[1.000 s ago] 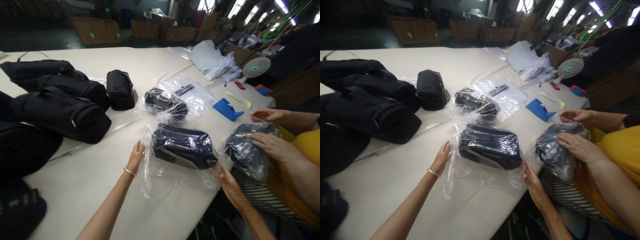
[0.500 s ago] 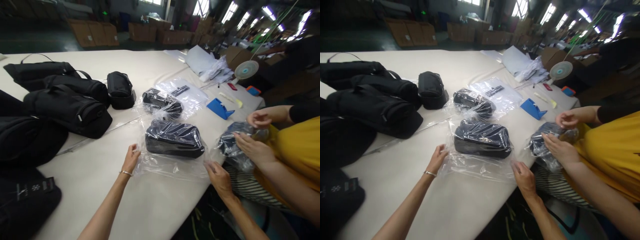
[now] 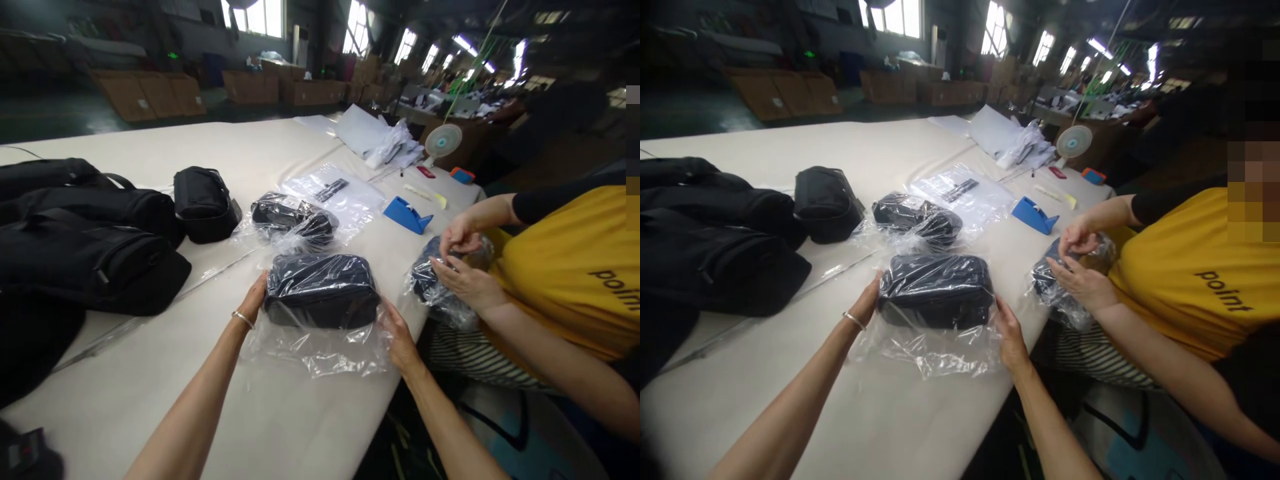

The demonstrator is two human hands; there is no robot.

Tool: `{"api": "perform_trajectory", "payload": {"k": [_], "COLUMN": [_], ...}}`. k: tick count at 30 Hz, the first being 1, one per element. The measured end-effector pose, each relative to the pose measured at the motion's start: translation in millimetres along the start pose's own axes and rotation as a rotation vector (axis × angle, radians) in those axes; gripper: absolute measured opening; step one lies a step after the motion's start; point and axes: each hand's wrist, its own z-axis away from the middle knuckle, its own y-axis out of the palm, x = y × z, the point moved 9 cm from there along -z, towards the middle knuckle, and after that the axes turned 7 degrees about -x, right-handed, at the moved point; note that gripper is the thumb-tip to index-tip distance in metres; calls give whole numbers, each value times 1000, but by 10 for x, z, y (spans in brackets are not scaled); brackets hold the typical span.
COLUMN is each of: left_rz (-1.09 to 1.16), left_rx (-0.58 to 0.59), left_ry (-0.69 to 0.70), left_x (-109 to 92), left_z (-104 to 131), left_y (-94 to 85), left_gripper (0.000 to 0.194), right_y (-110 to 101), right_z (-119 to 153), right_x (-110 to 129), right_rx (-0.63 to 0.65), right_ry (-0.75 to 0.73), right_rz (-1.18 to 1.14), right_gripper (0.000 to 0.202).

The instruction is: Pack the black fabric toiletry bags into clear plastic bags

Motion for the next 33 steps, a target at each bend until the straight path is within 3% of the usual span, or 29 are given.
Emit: {"api": "perform_trajectory", "payload": {"k": [3, 5, 7, 9, 11, 12, 14, 18, 21, 23, 26, 28, 30, 33], "left_rz": [39, 65, 91, 80, 35, 8, -26, -124, -409, -615, -742, -727, -680, -578], "left_rx": [19, 20, -9, -37, -39, -34, -50, -116, 16, 10, -141, -162, -128, -69], "left_ry": [-8, -9, 6, 10, -20, -39, -58, -27, 68, 59, -50, -102, -144, -232], "left_x": [23, -20, -107, -181, -200, -193, -171, -81, 59, 240, 499, 629, 739, 905], "left_z": [130, 207, 225, 181, 106, 76, 67, 337, 620, 708, 686, 649, 637, 684], "left_y": [-72, -145, -203, -212, -184, -178, -232, -515, -547, -611, -787, -802, -738, -553], "left_gripper": [73, 74, 72, 69, 68, 69, 75, 82, 83, 77, 40, 17, 2, 13], "right_y": [-21, -102, -73, 50, 149, 153, 54, -268, -115, 86, 263, 260, 171, 43], "right_z": [29, 130, 291, 467, 593, 618, 566, 381, 436, 492, 493, 424, 309, 159], "right_x": [-16, 42, 92, 43, -98, -171, -288, -315, -342, -434, -560, -602, -581, -520], "right_rx": [-137, -238, -252, -137, 83, 189, 337, 319, 333, 322, 216, 153, 91, 95], "right_ry": [-119, -318, -578, -821, -944, -944, -799, -373, -260, -227, -203, -225, -296, -459], "right_rz": [108, 355, 618, 776, 831, 840, 836, 689, 735, 898, 1097, 1178, 1229, 1301], "right_gripper": [44, 32, 29, 31, 29, 25, 23, 43, 50, 39, 20, 12, 19, 25]}}
